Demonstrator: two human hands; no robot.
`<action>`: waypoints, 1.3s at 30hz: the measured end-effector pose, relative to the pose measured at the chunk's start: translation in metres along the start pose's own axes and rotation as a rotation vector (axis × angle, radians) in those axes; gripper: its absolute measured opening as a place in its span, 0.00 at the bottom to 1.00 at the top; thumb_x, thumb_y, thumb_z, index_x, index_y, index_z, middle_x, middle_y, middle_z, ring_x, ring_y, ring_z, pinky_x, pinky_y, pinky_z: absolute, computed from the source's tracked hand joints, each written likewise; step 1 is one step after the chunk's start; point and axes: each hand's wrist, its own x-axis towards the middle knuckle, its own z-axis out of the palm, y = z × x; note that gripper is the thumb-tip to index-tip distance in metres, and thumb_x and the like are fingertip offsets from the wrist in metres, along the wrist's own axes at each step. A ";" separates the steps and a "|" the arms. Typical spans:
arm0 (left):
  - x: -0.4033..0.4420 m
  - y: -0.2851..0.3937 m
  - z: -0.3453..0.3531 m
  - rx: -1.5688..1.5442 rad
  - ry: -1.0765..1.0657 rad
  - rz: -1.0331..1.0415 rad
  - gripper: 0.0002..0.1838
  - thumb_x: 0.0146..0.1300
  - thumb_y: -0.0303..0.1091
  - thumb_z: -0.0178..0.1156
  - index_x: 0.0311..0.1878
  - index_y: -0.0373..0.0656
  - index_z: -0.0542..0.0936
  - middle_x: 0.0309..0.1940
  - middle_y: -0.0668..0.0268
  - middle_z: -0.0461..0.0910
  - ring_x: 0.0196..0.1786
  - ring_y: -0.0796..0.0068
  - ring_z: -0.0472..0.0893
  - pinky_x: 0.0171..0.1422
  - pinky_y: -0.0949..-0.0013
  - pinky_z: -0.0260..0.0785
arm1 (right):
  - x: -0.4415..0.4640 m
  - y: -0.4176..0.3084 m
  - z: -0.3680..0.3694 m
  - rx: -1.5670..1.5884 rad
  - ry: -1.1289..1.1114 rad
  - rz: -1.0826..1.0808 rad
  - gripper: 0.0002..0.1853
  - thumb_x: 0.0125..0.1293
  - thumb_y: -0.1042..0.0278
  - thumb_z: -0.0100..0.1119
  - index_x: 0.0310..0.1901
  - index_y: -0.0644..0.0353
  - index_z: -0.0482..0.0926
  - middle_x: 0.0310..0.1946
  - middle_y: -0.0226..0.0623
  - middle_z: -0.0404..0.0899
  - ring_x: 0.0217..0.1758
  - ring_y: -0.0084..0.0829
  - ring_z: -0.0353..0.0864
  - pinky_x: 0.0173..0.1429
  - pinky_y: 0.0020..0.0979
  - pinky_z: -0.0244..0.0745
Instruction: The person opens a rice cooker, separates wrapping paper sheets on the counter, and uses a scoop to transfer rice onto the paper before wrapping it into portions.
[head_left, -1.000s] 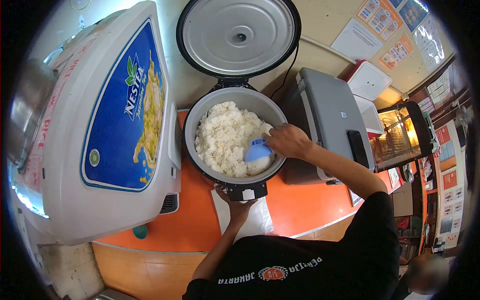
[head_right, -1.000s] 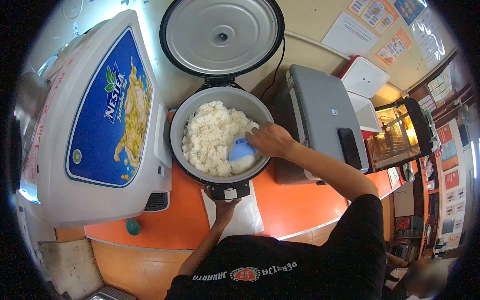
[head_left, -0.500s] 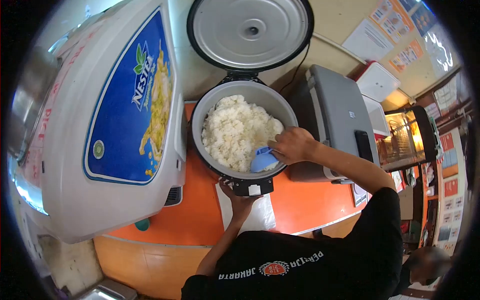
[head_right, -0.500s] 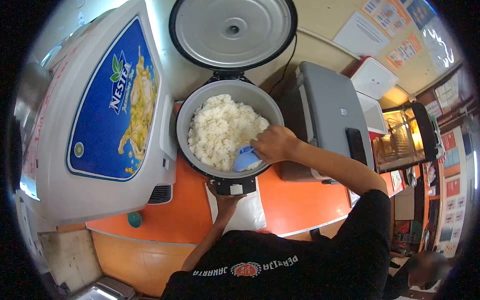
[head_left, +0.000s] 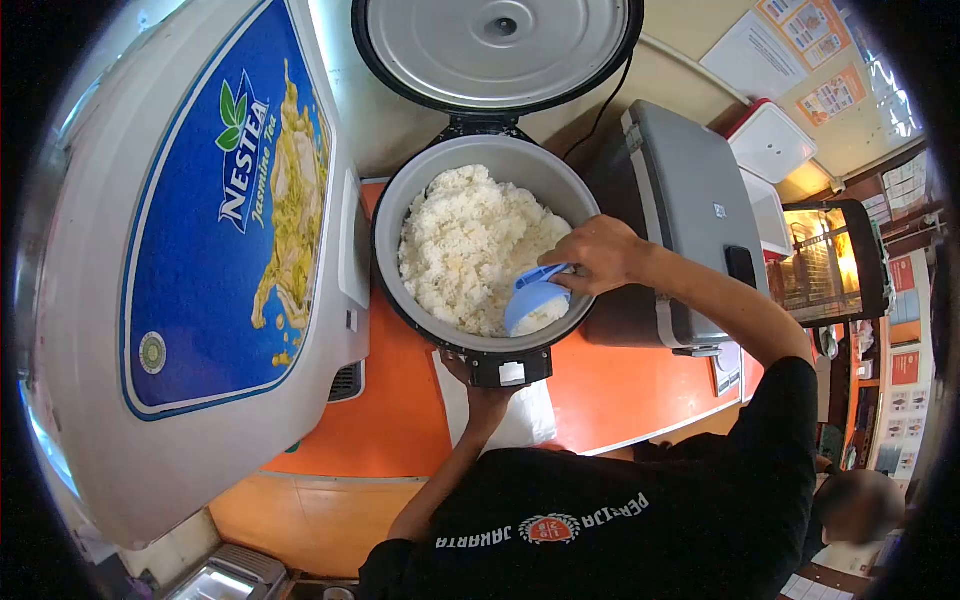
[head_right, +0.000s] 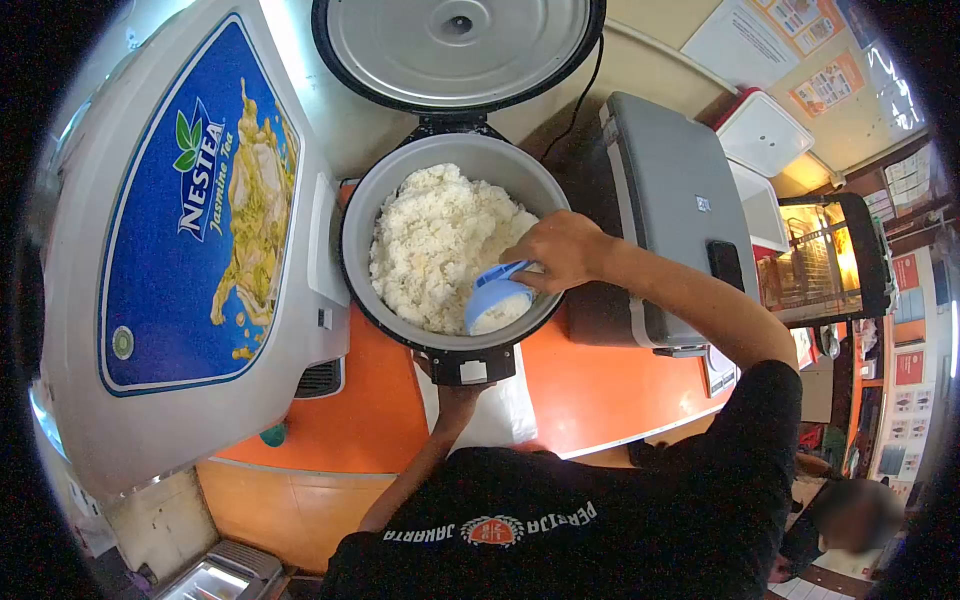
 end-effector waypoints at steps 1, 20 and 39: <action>-0.001 -0.003 0.001 0.005 -0.016 0.001 0.61 0.58 0.37 0.79 0.83 0.46 0.43 0.77 0.50 0.60 0.83 0.53 0.51 0.87 0.45 0.19 | -0.002 0.000 -0.001 0.001 -0.003 0.000 0.18 0.67 0.49 0.63 0.51 0.49 0.88 0.32 0.43 0.88 0.39 0.48 0.88 0.47 0.47 0.82; -0.005 -0.040 0.014 -0.111 0.125 -0.046 0.71 0.52 0.43 0.83 0.81 0.42 0.34 0.78 0.53 0.54 0.80 0.62 0.57 0.89 0.51 0.29 | 0.001 0.009 0.017 -0.477 0.051 0.268 0.17 0.65 0.60 0.60 0.54 0.54 0.80 0.30 0.38 0.84 0.33 0.42 0.89 0.38 0.44 0.82; -0.005 -0.034 0.008 -0.129 0.120 -0.016 0.60 0.55 0.31 0.81 0.79 0.43 0.44 0.70 0.57 0.69 0.67 0.59 0.75 0.83 0.53 0.57 | 0.007 -0.032 0.019 -0.293 -0.121 0.030 0.15 0.63 0.55 0.60 0.43 0.56 0.86 0.26 0.44 0.86 0.33 0.47 0.89 0.40 0.47 0.85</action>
